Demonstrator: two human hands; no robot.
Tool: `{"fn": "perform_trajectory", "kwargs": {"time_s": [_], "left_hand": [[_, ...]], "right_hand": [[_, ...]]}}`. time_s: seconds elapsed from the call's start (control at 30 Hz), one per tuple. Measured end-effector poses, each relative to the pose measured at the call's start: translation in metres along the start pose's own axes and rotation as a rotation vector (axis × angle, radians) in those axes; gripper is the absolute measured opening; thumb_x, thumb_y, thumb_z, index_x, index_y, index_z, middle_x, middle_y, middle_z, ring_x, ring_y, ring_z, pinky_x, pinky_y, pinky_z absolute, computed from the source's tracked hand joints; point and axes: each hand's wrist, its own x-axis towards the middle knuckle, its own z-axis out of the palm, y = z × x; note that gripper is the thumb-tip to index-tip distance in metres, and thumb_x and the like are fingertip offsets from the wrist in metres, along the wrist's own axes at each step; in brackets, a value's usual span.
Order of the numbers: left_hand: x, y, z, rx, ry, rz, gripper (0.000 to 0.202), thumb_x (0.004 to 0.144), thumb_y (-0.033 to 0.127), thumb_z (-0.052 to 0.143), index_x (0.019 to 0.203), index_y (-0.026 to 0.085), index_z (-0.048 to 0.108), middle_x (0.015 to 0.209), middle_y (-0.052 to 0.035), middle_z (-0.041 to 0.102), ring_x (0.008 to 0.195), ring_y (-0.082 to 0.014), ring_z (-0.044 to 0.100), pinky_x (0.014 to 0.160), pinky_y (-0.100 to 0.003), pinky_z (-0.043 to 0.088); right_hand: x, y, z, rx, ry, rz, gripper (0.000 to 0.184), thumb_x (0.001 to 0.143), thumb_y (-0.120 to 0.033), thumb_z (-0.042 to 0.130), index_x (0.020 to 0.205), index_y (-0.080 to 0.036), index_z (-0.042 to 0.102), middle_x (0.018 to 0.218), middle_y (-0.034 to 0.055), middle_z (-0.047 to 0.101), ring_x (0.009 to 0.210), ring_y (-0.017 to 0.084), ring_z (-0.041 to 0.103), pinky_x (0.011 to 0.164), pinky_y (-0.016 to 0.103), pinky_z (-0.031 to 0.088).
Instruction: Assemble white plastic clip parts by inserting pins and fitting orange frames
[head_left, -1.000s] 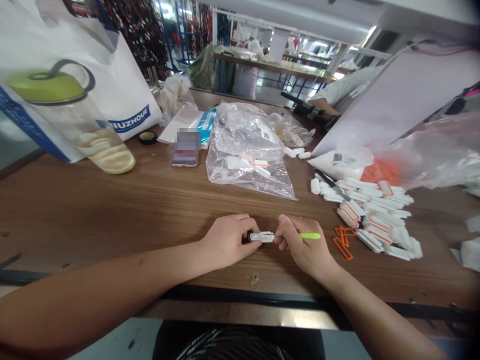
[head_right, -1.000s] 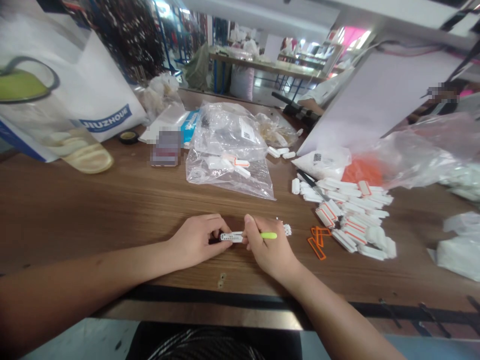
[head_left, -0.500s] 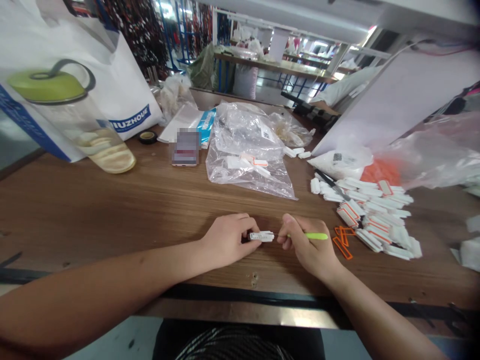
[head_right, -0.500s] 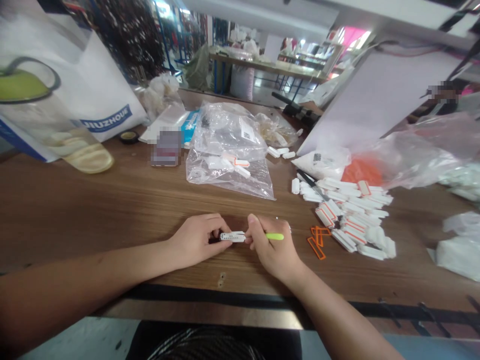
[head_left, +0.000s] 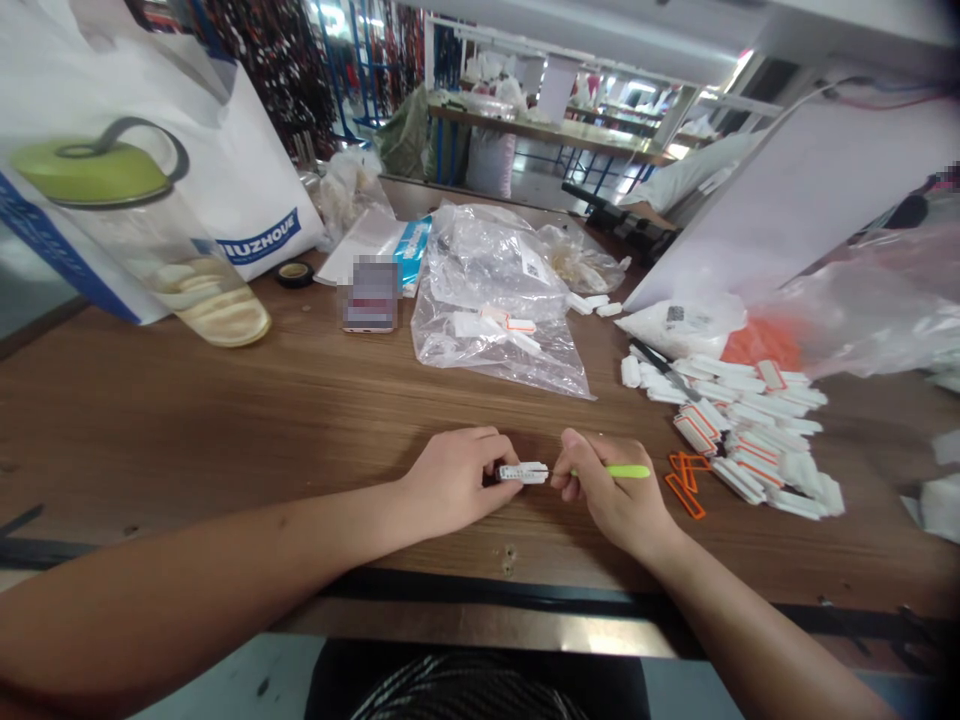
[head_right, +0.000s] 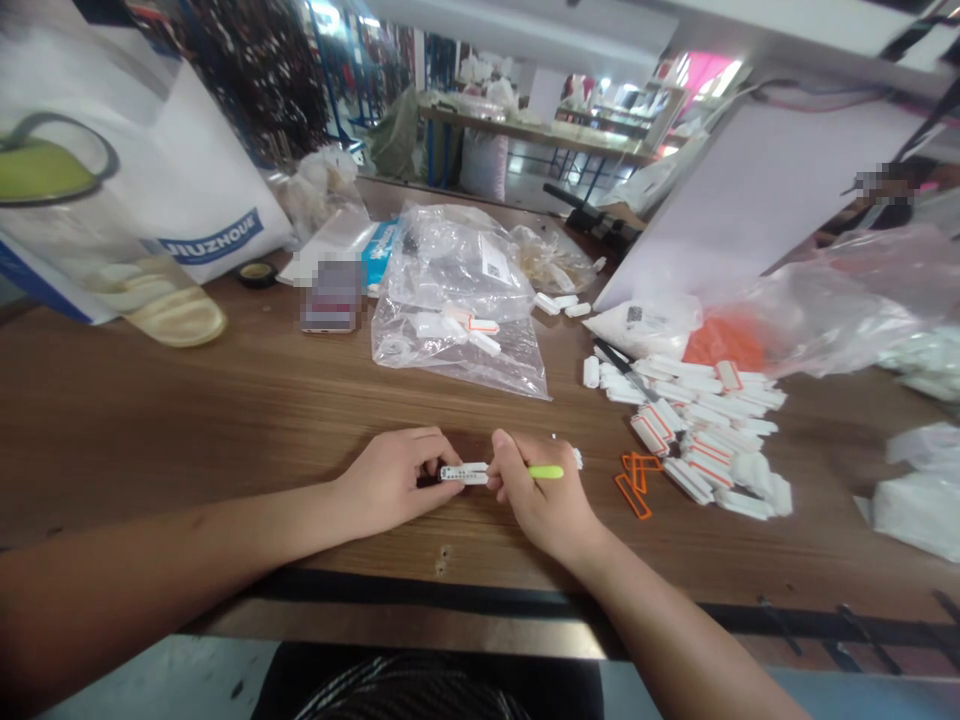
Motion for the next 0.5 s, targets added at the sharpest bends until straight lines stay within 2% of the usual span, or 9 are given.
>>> {"fn": "perform_trajectory", "kwargs": {"time_s": [0.23,0.5], "left_hand": [[-0.001,0.0,0.001,0.011,0.007,0.007,0.009,0.084,0.03,0.065,0.084,0.02,0.065,0.074,0.0021,0.058,0.066,-0.0129,0.054,0.062,-0.026,0.04],[0.0,-0.001,0.001,0.01,-0.001,-0.012,0.01,0.083,0.03,0.067,0.086,0.02,0.066,0.077,0.0014,0.061,0.07,-0.0142,0.056,0.065,-0.027,0.043]], "right_hand": [[0.0,-0.003,0.002,-0.038,-0.025,0.005,0.049,0.1,-0.041,0.043,0.06,-0.018,0.058,0.053,-0.0001,0.061,0.044,0.01,0.057,0.047,0.021,0.045],[0.001,-0.011,0.003,-0.309,-0.09,-0.217,0.043,0.101,-0.032,0.041,0.061,-0.019,0.053,0.053,-0.0009,0.055,0.048,0.01,0.052,0.053,0.025,0.038]]}}
